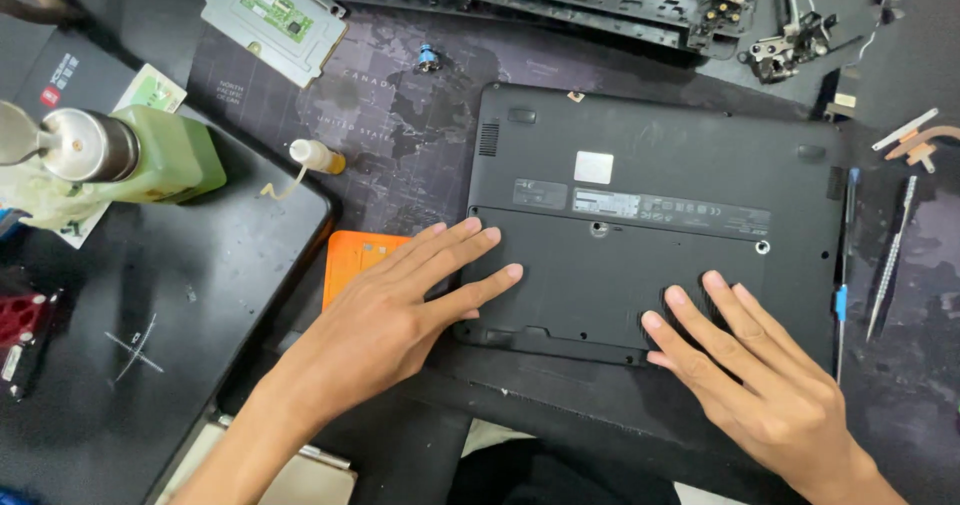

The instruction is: The person works at a repair bench on a laptop with its bottom cover removed. They reposition the laptop chassis, handle small internal components, and use a screwdriver to unscrew and work on parts inside the open laptop base.

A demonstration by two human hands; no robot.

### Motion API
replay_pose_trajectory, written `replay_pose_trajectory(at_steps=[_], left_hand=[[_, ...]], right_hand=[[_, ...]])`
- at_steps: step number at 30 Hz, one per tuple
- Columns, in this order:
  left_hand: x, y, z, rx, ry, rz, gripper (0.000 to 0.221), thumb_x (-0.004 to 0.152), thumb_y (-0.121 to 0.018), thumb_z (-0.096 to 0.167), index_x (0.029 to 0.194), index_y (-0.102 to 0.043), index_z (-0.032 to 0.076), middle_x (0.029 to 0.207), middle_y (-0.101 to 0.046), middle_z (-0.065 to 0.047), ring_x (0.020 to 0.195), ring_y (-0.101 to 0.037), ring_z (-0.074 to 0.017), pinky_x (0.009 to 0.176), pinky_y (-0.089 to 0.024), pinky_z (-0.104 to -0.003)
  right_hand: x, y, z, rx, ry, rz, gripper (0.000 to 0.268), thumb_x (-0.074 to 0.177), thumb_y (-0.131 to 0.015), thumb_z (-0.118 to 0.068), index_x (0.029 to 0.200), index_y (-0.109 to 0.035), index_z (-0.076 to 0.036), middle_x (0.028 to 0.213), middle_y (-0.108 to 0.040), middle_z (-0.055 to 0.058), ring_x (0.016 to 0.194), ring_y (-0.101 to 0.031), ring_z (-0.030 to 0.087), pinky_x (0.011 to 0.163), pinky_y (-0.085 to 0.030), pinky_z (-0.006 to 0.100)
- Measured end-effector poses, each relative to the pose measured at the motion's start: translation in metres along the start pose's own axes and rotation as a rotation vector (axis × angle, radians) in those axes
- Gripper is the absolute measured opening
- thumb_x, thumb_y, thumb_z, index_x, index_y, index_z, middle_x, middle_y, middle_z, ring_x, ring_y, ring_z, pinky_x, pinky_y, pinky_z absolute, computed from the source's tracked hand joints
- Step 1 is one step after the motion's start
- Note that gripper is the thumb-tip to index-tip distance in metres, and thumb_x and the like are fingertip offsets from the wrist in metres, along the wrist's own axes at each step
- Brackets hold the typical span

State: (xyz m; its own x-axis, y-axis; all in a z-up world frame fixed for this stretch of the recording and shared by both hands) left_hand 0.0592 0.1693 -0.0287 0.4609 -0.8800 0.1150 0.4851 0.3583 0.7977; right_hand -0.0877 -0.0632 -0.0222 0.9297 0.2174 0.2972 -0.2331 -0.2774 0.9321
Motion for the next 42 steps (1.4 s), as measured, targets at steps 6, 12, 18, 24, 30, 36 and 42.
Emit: replay_pose_trajectory(at_steps=[6, 12, 18, 24, 30, 36, 42], left_hand=[[0.0, -0.007, -0.001, 0.05, 0.017, -0.062, 0.079, 0.073, -0.063, -0.007, 0.146, -0.056, 0.023, 0.151, -0.051, -0.013, 0.144, -0.044, -0.0326, 0.119, -0.034, -0.05], [0.001, -0.006, 0.006, 0.131, -0.008, -0.071, 0.091, 0.065, -0.057, -0.014, 0.147, -0.054, 0.026, 0.149, -0.05, -0.015, 0.143, -0.044, -0.0333, 0.118, -0.032, -0.051], [-0.001, -0.01, 0.009, 0.149, -0.005, -0.063, 0.092, 0.065, -0.054, -0.013, 0.149, -0.053, 0.027, 0.154, -0.047, -0.015, 0.146, -0.04, -0.0334, 0.121, -0.031, -0.049], [-0.003, -0.013, 0.008, 0.103, 0.006, -0.055, 0.083, 0.074, -0.055, -0.007, 0.151, -0.05, 0.025, 0.158, -0.042, -0.016, 0.148, -0.037, -0.0349, 0.122, -0.027, -0.048], [-0.006, -0.014, 0.005, 0.125, -0.007, -0.033, 0.071, 0.084, -0.058, 0.003, 0.151, -0.051, 0.026, 0.157, -0.043, -0.016, 0.147, -0.037, -0.034, 0.121, -0.026, -0.049], [-0.005, -0.005, 0.0, 0.006, -0.018, -0.018, 0.058, 0.09, -0.065, 0.011, 0.146, -0.057, 0.025, 0.154, -0.048, -0.015, 0.146, -0.039, -0.0345, 0.121, -0.028, -0.05], [-0.001, -0.001, -0.005, -0.063, -0.04, -0.034, 0.067, 0.08, -0.066, -0.002, 0.142, -0.062, 0.024, 0.153, -0.049, -0.016, 0.142, -0.044, -0.0366, 0.117, -0.035, -0.049]], right_hand=[[-0.004, -0.002, -0.002, -0.038, 0.006, -0.023, 0.042, 0.081, -0.08, -0.015, 0.122, -0.073, -0.007, 0.125, -0.071, 0.012, 0.124, -0.065, 0.036, 0.108, -0.052, 0.048], [-0.019, -0.01, -0.011, -0.065, -0.032, -0.097, 0.056, 0.085, -0.072, -0.027, 0.135, -0.063, -0.005, 0.139, -0.063, 0.012, 0.136, -0.055, 0.037, 0.115, -0.044, 0.049], [-0.034, -0.027, -0.02, -0.291, -0.062, -0.159, 0.068, 0.091, -0.066, -0.038, 0.146, -0.052, 0.0, 0.15, -0.052, 0.022, 0.141, -0.047, 0.044, 0.116, -0.037, 0.054], [-0.029, -0.026, -0.021, -0.37, -0.027, -0.249, 0.063, 0.092, -0.065, -0.028, 0.145, -0.051, 0.003, 0.148, -0.054, 0.023, 0.136, -0.051, 0.045, 0.112, -0.041, 0.055], [-0.018, -0.016, -0.033, -0.376, 0.022, -0.186, 0.059, 0.095, -0.06, -0.024, 0.152, -0.044, -0.016, 0.15, -0.051, 0.024, 0.136, -0.051, 0.046, 0.11, -0.044, 0.055], [-0.008, -0.014, -0.047, -0.379, -0.014, -0.319, 0.064, 0.092, -0.053, -0.01, 0.151, -0.042, -0.031, 0.15, -0.043, 0.028, 0.132, -0.048, 0.049, 0.103, -0.046, 0.058], [-0.003, -0.024, -0.05, -0.177, 0.014, -0.354, 0.071, 0.082, -0.055, -0.002, 0.151, -0.04, -0.009, 0.156, -0.041, 0.019, 0.142, -0.043, 0.041, 0.11, -0.039, 0.056]])
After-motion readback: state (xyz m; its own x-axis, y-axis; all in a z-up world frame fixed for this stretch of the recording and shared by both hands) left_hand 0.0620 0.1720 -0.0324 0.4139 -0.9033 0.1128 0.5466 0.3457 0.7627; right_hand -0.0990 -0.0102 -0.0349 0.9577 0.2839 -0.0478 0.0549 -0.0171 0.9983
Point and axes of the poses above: each hand's wrist, its own x-axis towards the middle knuckle, its own y-axis out of the back of the hand, z = x × y, the point moved 5 cm from there along x, towards the middle knuckle
